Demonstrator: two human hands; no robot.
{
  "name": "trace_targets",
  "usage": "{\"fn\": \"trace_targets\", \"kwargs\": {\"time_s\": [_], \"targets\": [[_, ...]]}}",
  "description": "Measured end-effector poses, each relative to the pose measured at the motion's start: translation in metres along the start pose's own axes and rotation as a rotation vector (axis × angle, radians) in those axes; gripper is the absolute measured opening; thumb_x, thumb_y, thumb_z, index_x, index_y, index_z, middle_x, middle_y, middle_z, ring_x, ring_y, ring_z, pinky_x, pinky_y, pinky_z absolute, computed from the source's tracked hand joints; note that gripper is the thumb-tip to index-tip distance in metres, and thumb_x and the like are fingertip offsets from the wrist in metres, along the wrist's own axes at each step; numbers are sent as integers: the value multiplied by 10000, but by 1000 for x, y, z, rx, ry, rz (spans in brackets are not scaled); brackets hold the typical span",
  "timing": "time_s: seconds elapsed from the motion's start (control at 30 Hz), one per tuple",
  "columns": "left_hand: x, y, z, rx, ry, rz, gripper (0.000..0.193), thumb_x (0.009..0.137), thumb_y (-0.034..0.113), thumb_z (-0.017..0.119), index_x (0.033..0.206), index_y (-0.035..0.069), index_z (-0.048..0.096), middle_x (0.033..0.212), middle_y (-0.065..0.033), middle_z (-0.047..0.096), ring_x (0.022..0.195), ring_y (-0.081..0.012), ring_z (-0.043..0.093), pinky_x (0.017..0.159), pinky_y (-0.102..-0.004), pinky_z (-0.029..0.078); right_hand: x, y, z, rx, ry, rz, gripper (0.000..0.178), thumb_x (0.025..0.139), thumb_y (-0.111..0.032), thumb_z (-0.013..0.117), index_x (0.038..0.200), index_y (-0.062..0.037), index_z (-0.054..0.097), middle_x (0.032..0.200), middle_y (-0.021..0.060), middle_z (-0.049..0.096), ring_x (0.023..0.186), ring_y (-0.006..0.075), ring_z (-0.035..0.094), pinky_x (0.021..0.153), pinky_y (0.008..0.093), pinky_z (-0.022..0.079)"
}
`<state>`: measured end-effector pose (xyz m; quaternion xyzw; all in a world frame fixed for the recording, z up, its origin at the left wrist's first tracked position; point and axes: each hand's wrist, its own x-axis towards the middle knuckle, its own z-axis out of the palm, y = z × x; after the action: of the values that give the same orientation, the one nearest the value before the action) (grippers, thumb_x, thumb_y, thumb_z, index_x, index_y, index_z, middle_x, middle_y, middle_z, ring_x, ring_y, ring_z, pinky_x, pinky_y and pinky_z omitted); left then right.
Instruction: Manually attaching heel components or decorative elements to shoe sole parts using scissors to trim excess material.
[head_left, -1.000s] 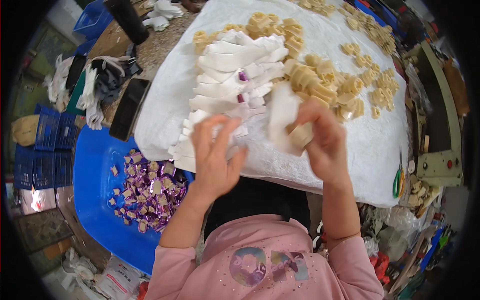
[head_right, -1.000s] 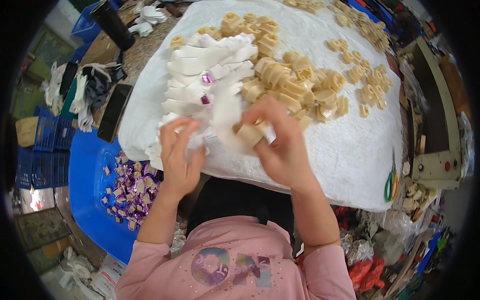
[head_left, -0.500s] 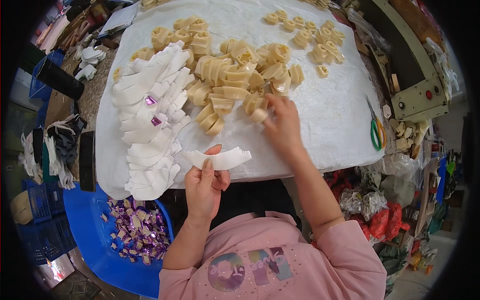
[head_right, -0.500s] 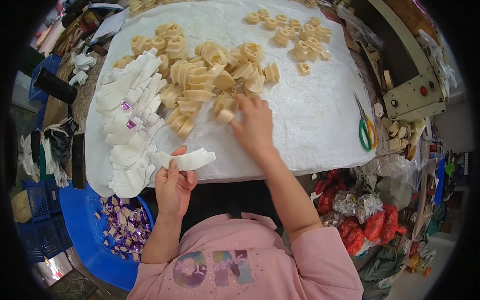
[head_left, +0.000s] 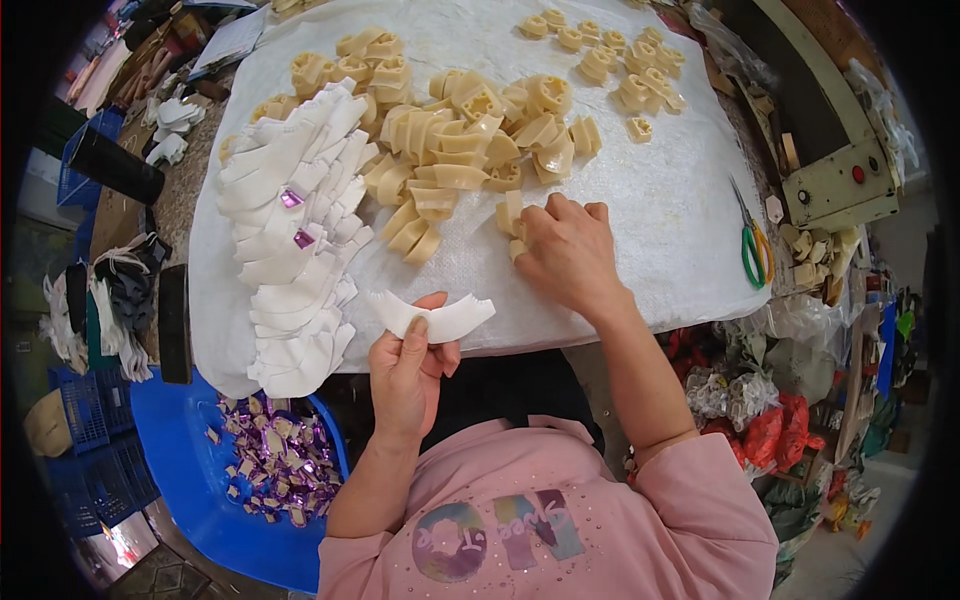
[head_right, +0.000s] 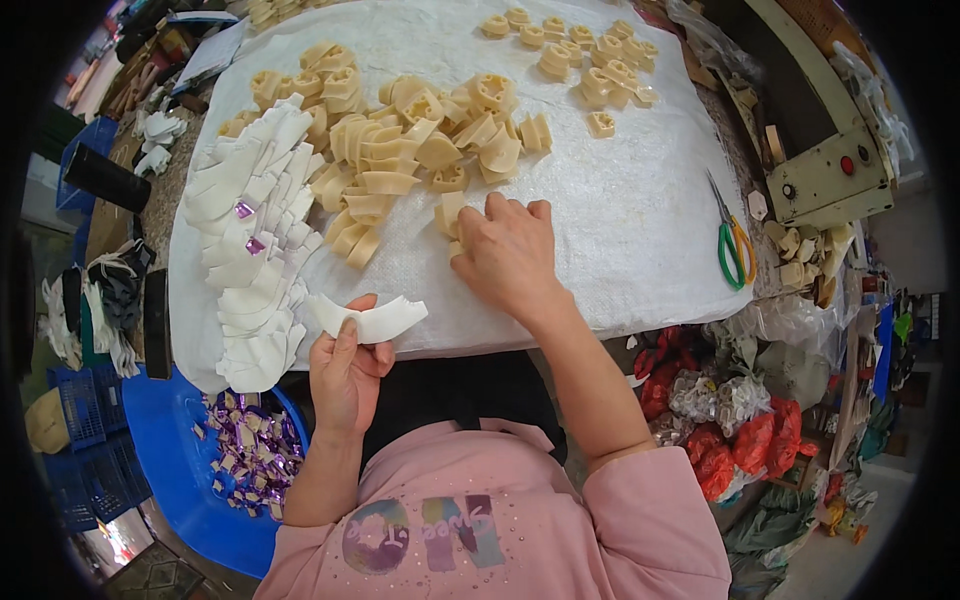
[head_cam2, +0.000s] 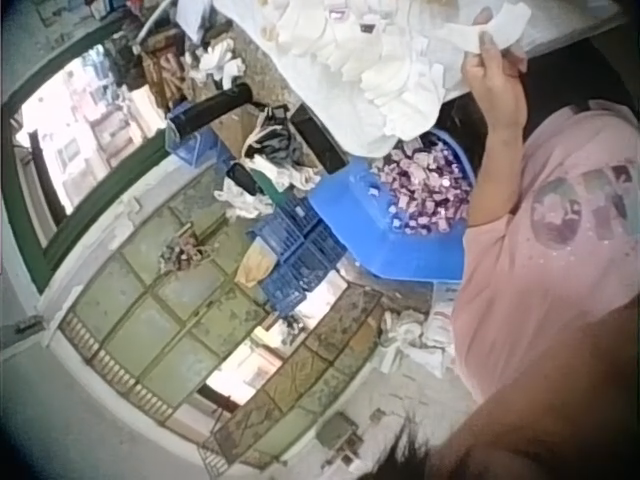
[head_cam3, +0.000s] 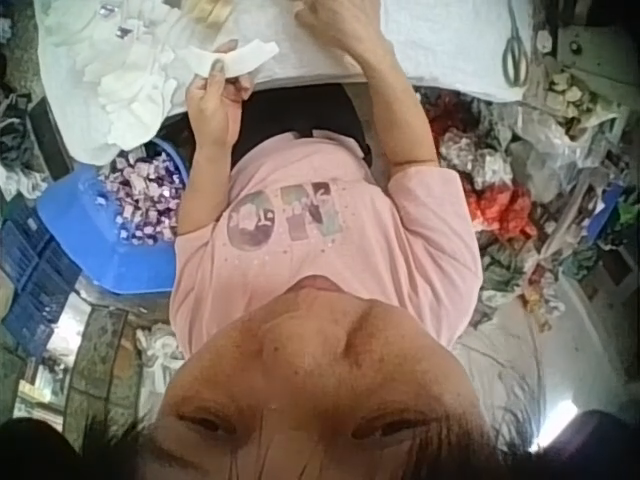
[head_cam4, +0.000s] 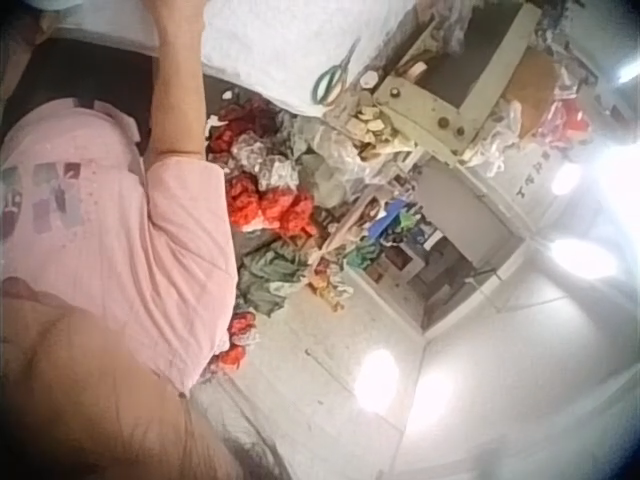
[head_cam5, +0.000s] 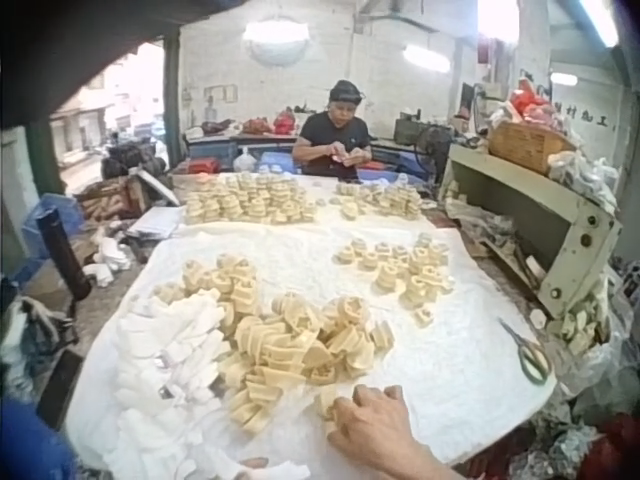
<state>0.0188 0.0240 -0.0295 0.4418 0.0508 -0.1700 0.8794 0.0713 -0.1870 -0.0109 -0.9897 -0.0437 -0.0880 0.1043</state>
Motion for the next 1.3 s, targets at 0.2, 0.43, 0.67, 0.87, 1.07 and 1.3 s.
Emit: {"fn": "trace_targets", "kwargs": {"time_s": [0.2, 0.43, 0.67, 0.87, 1.07, 1.3], "targets": [[-2, -4, -5, -25, -12, 32, 384, 992, 210, 422, 1263, -62, 450, 862, -116, 592, 704, -141, 537, 584, -265, 420, -23, -4, 2, 139, 73, 45, 411, 678, -108, 690, 1084, -130, 627, 925, 119, 528, 897, 264, 520, 824, 408, 356], [0, 3, 1, -106, -42, 29, 443, 1010, 252, 351, 1300, -77, 406, 930, -146, 596, 776, -175, 554, 638, -292, 439, -41, 19, 25, 443, 194, -137, 536, 711, 73, 597, 1214, -110, 563, 1038, 145, 550, 926, 297, 530, 841, 376, 431], [-9, 0, 9, 29, 26, 129, 409, 1003, 228, 403, 1233, -102, 478, 1085, -148, 594, 856, -157, 574, 727, -291, 469, -60, -41, -25, 1139, 260, -199, 384, 758, 83, 635, 1112, -52, 572, 969, 149, 613, 844, 264, 606, 740, 342, 495], [-21, 12, 31, 9, -32, 143, 390, 1002, 203, 407, 1219, -111, 484, 1172, -164, 571, 949, -160, 559, 825, -302, 456, -58, -60, -5, 1079, 469, -448, 459, 739, 128, 592, 1159, -54, 549, 1066, 173, 588, 883, 293, 572, 719, 358, 493], [-28, 14, 26, 62, -93, 124, 384, 1001, 189, 394, 1210, -123, 476, 1207, -177, 550, 1094, -205, 558, 951, -342, 444, -56, -62, -2, 999, 543, -527, 457, 718, 132, 590, 1135, -54, 571, 1071, 144, 590, 856, 291, 564, 720, 374, 483], [-30, 16, 32, 176, -96, 182, 386, 1004, 174, 374, 1205, -140, 474, 1248, -202, 522, 1108, -213, 546, 969, -344, 427, -56, -62, -1, 955, 549, -508, 471, 688, 135, 595, 1122, -45, 569, 1054, 142, 591, 848, 298, 561, 717, 370, 482]]}}
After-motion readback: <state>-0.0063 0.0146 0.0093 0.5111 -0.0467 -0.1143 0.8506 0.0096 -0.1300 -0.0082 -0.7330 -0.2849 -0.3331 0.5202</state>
